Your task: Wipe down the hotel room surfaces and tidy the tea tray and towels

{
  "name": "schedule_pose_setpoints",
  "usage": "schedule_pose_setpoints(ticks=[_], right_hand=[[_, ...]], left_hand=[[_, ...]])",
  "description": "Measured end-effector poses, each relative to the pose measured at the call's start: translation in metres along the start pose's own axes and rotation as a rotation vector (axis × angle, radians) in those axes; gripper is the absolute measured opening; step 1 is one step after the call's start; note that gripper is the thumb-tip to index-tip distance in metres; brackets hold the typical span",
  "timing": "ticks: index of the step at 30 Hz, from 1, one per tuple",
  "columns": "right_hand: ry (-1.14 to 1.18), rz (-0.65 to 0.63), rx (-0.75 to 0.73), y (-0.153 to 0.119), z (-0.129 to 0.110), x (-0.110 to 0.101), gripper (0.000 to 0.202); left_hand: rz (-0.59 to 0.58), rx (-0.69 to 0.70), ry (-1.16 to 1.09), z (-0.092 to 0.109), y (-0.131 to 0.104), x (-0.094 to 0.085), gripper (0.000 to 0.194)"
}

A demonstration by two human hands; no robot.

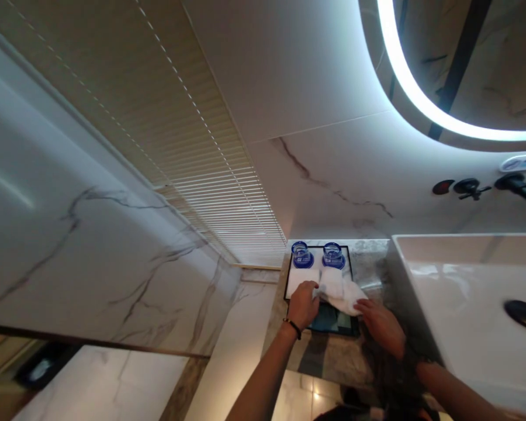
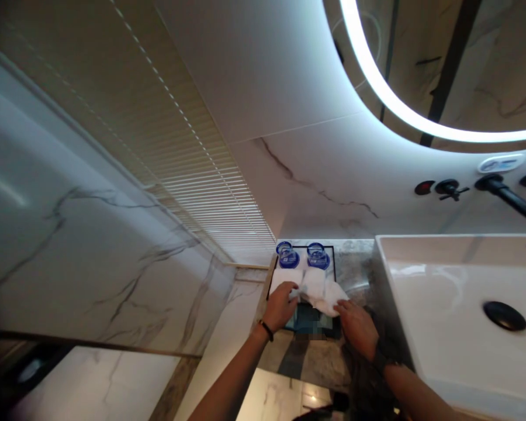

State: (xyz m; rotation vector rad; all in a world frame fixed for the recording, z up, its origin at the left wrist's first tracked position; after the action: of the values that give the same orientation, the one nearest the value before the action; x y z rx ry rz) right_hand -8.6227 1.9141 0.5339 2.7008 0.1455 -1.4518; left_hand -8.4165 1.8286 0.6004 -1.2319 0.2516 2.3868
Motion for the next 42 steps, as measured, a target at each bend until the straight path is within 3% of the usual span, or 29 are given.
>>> schedule_pose_setpoints(ticks=[2,5,8,11,16,18,20,23,28,31,33,36,39,42], right_hand=[[0.018,-0.010,0.028,-0.007,0.006,0.015,0.044],[0.071,-0.022,0.046,-0.009,0.014,0.021,0.038],[0.127,-0.013,0.097,0.001,0.026,0.016,0.042],[0.158,0.013,0.185,0.016,0.041,0.016,0.047],[0.201,-0.025,0.264,0.035,0.053,0.029,0.052],[0.186,-0.036,0.286,0.036,0.053,0.030,0.048],[0.148,-0.039,0.293,0.035,0.050,0.026,0.043],[0.088,-0.064,0.237,0.034,0.041,0.009,0.031],[0.003,-0.090,0.057,0.042,0.008,-0.056,0.024],[-0.032,-0.068,-0.062,0.054,-0.017,-0.113,0.024],[-0.061,-0.029,-0.100,0.063,-0.031,-0.156,0.024],[-0.092,0.030,-0.108,0.077,-0.047,-0.220,0.026],[-0.169,0.079,-0.105,0.087,-0.061,-0.281,0.024],[-0.387,0.153,-0.069,0.092,-0.070,-0.336,0.011]], left_hand=[[-0.048,0.119,0.070,0.015,0.002,0.013,0.038],[-0.167,0.340,0.272,0.039,0.018,0.038,0.044],[-0.242,0.319,0.371,0.042,0.037,0.053,0.024],[-0.169,0.198,0.360,0.026,0.043,0.040,0.019],[0.013,-0.076,0.376,-0.023,0.029,-0.012,0.021],[0.042,-0.114,0.385,-0.034,0.026,-0.023,0.023],[0.065,-0.050,0.374,-0.034,0.028,-0.024,0.035],[0.026,0.181,0.330,-0.021,0.041,-0.010,0.058],[-0.104,0.404,0.284,0.013,0.070,0.006,0.055],[-0.218,0.504,0.135,0.049,0.085,0.000,0.063],[-0.355,0.493,0.004,0.073,0.094,-0.009,0.053],[-0.472,0.452,-0.083,0.103,0.106,-0.035,0.025],[-0.442,0.549,-0.281,0.134,0.117,-0.076,0.017],[-0.396,0.608,-0.480,0.164,0.130,-0.122,0.018]])
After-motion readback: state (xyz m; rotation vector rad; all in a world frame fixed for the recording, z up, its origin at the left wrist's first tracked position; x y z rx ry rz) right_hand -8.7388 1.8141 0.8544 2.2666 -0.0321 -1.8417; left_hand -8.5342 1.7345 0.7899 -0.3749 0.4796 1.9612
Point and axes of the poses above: each hand's wrist, its own y-axis towards the middle knuckle, its own x-axis out of the palm, z = x × y, the point moved 4 cm from there along y, towards the middle knuckle, and after that the axes turned 4 degrees about x, right-handed, at the moved point
